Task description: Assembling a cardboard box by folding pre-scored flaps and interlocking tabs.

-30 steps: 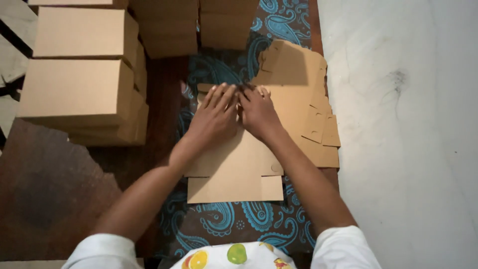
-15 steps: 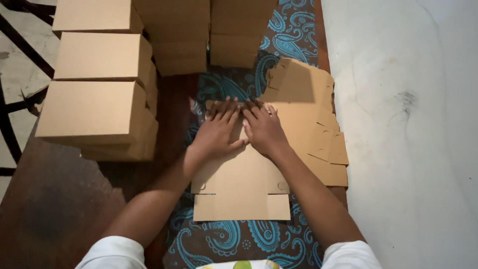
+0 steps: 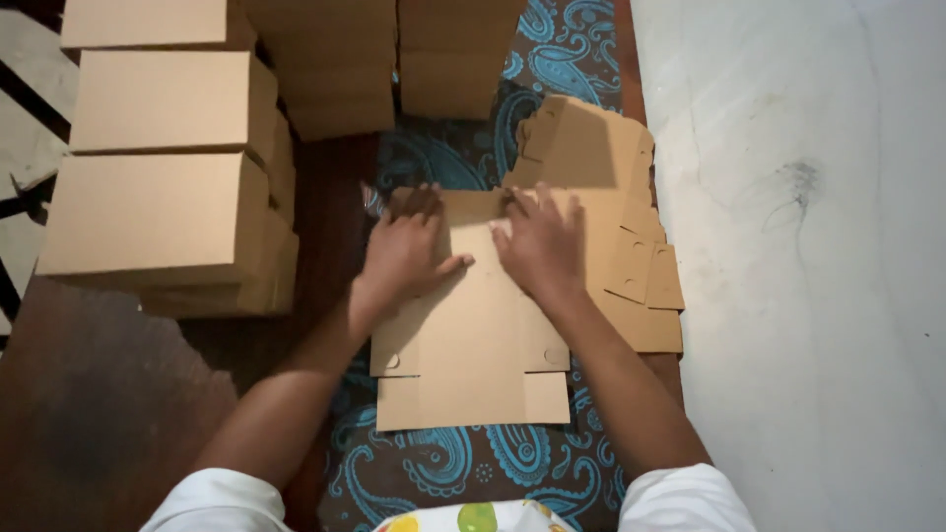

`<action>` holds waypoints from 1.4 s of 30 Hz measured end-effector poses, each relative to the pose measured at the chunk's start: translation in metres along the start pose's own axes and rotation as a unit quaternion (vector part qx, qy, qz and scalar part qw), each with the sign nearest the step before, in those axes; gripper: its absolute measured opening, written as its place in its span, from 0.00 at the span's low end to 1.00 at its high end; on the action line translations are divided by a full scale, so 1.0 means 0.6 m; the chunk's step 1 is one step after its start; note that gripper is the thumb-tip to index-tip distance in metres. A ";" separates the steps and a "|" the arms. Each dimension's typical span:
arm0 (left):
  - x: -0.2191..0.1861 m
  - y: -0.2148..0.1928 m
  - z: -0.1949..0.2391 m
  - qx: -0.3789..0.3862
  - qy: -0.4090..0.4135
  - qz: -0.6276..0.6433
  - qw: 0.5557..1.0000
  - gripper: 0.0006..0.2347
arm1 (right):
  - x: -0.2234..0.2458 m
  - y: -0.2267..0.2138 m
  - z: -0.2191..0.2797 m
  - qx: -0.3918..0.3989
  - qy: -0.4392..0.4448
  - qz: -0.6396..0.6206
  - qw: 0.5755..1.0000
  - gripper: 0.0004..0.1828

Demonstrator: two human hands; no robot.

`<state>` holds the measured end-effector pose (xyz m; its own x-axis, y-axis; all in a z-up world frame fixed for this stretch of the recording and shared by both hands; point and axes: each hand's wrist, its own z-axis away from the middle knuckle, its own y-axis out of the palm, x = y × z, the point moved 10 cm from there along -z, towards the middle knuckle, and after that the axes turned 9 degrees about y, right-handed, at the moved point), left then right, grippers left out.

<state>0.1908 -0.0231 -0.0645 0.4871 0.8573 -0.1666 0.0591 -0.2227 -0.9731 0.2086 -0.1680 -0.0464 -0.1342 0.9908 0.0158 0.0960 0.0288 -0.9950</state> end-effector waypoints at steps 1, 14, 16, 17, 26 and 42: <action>0.003 0.016 0.005 0.002 -0.001 0.001 1.000 0.40 | -0.004 0.006 0.003 0.003 -0.001 0.000 1.000 0.24; -0.196 0.010 0.112 0.173 0.107 0.048 0.978 0.37 | -0.026 0.029 -0.046 -0.050 -0.001 -0.110 0.993 0.13; -0.200 0.009 0.126 0.180 0.102 0.077 0.975 0.36 | -0.020 0.014 -0.042 -0.098 -0.021 -0.118 0.988 0.10; -0.190 0.013 0.124 0.155 0.085 0.083 0.981 0.36 | -0.020 -0.004 -0.039 -0.119 -0.026 -0.143 0.982 0.11; -0.174 -0.067 0.103 0.055 0.025 0.106 0.993 0.35 | -0.007 -0.150 0.022 -0.085 -0.105 -0.150 0.979 0.05; -0.147 -0.063 0.139 0.097 0.073 0.314 0.942 0.23 | 0.065 -0.030 0.143 0.235 -0.230 -0.086 0.940 0.23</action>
<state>0.0729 -0.0513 -0.0263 0.4891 0.5089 -0.7083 -0.4340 -0.5624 -0.7038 0.1171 -0.1410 -0.0366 -0.5306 0.8120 0.2431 -0.3988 0.0139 -0.9169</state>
